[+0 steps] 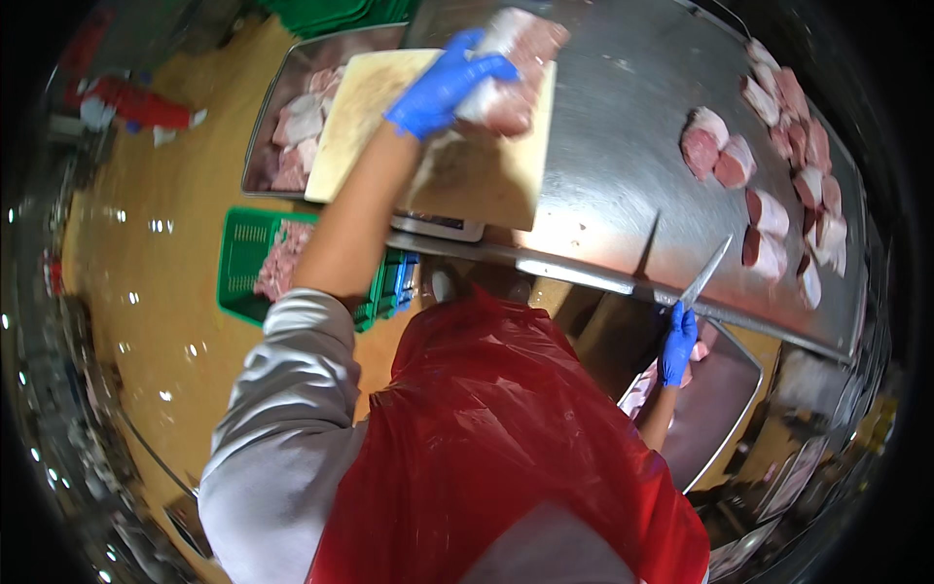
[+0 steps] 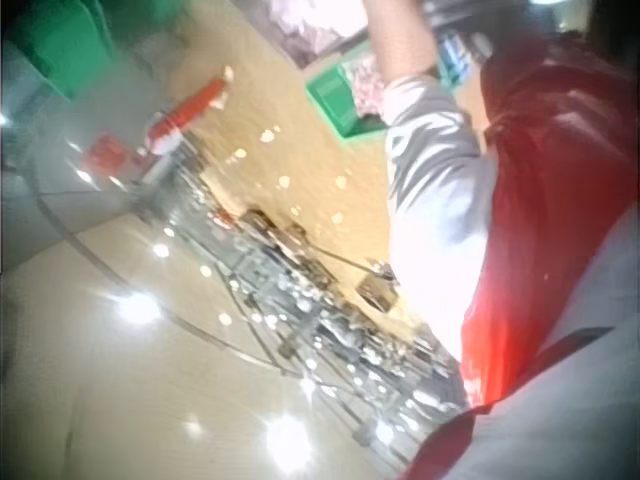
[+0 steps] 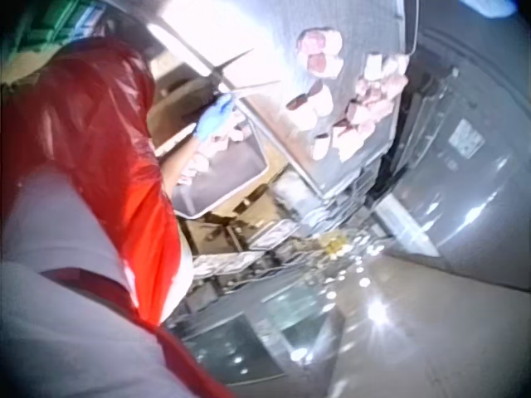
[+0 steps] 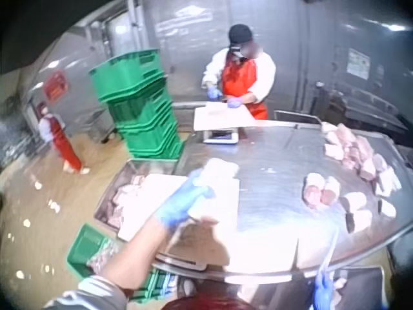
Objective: The person cuts large pieces of raw meat on a cutting board using a knife. They separate the meat into smaller portions and place them into a green basket and a metal tray. The person wears blue gloves and a red apron throughout the process.
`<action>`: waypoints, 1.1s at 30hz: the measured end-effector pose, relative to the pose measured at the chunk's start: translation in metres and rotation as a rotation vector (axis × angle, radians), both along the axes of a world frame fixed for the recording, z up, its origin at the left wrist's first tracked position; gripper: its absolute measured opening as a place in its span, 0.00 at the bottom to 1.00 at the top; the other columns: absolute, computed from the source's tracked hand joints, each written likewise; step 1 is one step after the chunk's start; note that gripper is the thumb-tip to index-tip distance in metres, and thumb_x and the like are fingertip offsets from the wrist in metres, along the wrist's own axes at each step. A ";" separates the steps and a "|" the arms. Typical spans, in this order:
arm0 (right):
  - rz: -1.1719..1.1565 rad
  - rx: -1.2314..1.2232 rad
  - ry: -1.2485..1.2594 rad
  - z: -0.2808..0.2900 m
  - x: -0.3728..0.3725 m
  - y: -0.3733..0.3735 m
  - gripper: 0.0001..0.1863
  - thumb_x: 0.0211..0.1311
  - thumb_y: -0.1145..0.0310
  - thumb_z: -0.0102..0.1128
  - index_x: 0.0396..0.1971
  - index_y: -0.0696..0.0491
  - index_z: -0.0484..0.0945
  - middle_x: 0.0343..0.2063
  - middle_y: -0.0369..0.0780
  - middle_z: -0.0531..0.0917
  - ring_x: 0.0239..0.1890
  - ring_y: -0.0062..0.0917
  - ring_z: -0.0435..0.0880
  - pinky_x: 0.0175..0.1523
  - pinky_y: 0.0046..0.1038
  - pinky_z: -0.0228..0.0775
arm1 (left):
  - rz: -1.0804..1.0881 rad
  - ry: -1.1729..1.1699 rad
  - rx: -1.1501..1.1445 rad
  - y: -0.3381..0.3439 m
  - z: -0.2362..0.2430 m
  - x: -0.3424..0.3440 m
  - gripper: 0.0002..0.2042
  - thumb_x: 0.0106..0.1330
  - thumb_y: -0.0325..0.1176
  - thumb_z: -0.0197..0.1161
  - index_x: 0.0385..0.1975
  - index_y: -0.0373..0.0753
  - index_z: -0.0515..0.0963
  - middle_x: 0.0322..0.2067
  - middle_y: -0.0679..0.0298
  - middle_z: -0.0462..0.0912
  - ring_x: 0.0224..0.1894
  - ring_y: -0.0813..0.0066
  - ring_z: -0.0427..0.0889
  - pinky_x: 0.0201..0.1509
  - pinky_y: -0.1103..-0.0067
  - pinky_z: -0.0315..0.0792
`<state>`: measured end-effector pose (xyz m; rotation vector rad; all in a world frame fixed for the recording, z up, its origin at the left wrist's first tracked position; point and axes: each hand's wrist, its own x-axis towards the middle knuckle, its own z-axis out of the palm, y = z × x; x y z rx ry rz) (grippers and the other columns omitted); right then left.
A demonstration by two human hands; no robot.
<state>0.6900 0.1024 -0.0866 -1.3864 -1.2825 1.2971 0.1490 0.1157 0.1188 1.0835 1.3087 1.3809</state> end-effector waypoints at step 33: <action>1.006 0.863 -0.841 0.162 -0.480 -0.063 0.09 0.72 0.67 0.50 0.39 0.59 0.69 0.27 0.56 0.82 0.32 0.53 0.84 0.35 0.49 0.75 | 1.040 0.574 0.176 -0.174 -0.125 -0.019 0.04 0.53 0.26 0.69 0.27 0.38 0.81 0.24 0.54 0.82 0.25 0.54 0.82 0.31 0.67 0.77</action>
